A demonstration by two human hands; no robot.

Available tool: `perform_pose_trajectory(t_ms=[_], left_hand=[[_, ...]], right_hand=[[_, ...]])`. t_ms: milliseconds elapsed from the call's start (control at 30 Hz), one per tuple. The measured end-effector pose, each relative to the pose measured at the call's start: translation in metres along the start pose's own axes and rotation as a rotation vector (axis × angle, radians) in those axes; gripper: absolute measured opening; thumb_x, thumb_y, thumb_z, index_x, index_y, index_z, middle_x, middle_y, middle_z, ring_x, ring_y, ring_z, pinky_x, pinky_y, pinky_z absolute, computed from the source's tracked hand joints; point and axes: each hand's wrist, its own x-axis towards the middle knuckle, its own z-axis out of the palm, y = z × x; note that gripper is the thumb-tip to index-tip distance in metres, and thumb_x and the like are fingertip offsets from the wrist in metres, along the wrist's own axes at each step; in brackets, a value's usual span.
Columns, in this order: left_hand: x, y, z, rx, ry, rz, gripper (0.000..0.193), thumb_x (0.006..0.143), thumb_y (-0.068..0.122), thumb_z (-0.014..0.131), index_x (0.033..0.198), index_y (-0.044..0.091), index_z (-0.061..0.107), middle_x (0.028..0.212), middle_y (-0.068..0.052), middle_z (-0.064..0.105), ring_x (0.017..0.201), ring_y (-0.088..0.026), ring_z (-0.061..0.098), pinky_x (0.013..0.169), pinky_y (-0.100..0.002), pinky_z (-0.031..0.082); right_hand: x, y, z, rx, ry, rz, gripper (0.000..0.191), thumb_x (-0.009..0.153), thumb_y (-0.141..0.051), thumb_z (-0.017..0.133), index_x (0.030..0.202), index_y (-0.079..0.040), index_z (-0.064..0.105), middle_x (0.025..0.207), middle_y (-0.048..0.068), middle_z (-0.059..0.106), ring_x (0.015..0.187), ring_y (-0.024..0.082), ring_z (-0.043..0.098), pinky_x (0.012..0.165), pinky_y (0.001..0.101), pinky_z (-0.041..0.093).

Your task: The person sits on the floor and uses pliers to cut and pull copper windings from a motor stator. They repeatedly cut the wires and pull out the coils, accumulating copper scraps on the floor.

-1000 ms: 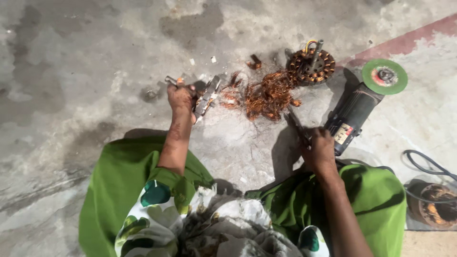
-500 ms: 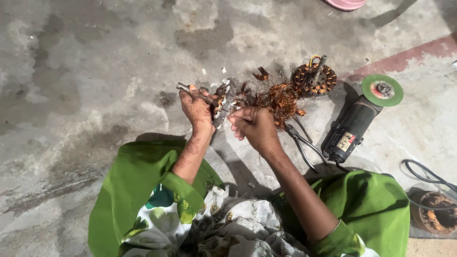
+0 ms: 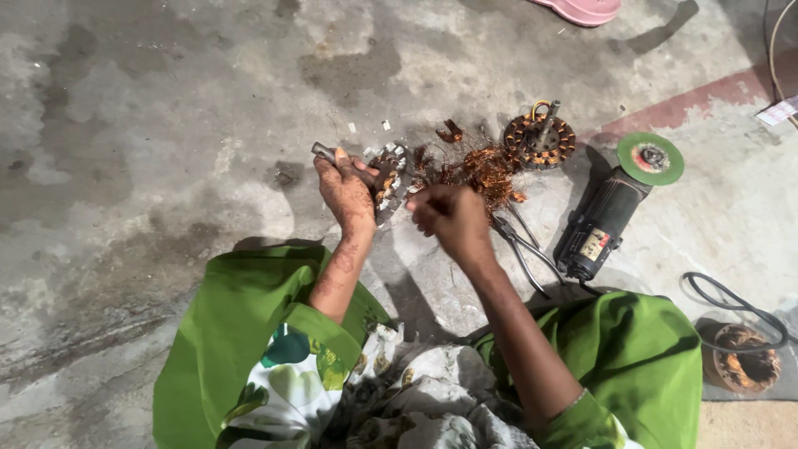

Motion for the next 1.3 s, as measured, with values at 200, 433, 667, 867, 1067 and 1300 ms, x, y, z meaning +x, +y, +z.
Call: perform_pose_trajectory(t_ms=[200, 433, 667, 867, 1067, 1300], left_hand=[[0.005, 0.002, 0.0, -0.025, 0.003, -0.012, 0.018, 0.11, 0.021, 0.047, 0.111, 0.004, 0.048, 0.079, -0.003, 0.061, 0.058, -0.014, 0.063, 0.058, -0.029, 0.056], [0.006, 0.008, -0.001, 0.014, 0.047, -0.062, 0.019, 0.109, 0.022, 0.047, 0.112, 0.003, 0.048, 0.076, -0.003, 0.06, 0.055, -0.014, 0.062, 0.054, -0.029, 0.053], [-0.007, 0.009, 0.005, 0.166, 0.007, 0.007, 0.02, 0.109, 0.022, 0.047, 0.116, 0.003, 0.05, 0.079, -0.002, 0.063, 0.059, -0.013, 0.066, 0.057, -0.027, 0.055], [-0.016, 0.016, 0.007, 0.318, -0.032, 0.071, 0.021, 0.108, 0.023, 0.049, 0.117, 0.005, 0.051, 0.075, -0.001, 0.064, 0.059, -0.012, 0.065, 0.054, -0.027, 0.052], [-0.007, 0.015, 0.005, 0.239, -0.012, 0.074, 0.021, 0.111, 0.022, 0.049, 0.114, 0.002, 0.052, 0.076, -0.003, 0.064, 0.058, -0.012, 0.065, 0.055, -0.027, 0.053], [-0.007, 0.009, 0.007, 0.094, -0.026, -0.021, 0.021, 0.108, 0.02, 0.05, 0.116, 0.002, 0.05, 0.074, -0.003, 0.061, 0.054, -0.012, 0.061, 0.051, -0.028, 0.051]], right_hand=[[0.0, 0.021, -0.034, 0.648, 0.135, -0.067, 0.011, 0.098, -0.007, 0.066, 0.099, -0.003, 0.076, 0.08, 0.008, 0.073, 0.063, 0.011, 0.064, 0.058, 0.0274, 0.055], [0.016, 0.046, -0.077, 0.19, 0.228, -0.105, 0.042, 0.09, -0.011, 0.071, 0.13, -0.004, 0.062, 0.102, 0.012, 0.074, 0.088, 0.018, 0.071, 0.078, 0.0319, 0.06], [-0.005, 0.042, -0.028, 0.12, -0.028, 0.199, 0.058, 0.091, -0.037, 0.073, 0.133, 0.0, 0.061, 0.123, 0.019, 0.071, 0.102, 0.024, 0.072, 0.085, 0.0386, 0.062], [-0.004, 0.02, 0.028, 0.094, -0.048, 0.182, 0.029, 0.094, -0.025, 0.071, 0.103, 0.002, 0.074, 0.078, 0.011, 0.076, 0.056, 0.016, 0.067, 0.051, 0.0334, 0.06], [-0.017, 0.035, 0.0, 0.203, -0.067, 0.112, 0.013, 0.094, -0.013, 0.071, 0.094, -0.002, 0.079, 0.067, 0.009, 0.072, 0.049, 0.012, 0.058, 0.042, 0.0277, 0.048], [-0.022, 0.052, -0.026, 0.473, 0.173, 0.106, 0.015, 0.098, -0.013, 0.068, 0.093, 0.0, 0.075, 0.072, 0.01, 0.071, 0.059, 0.016, 0.064, 0.055, 0.0315, 0.055]])
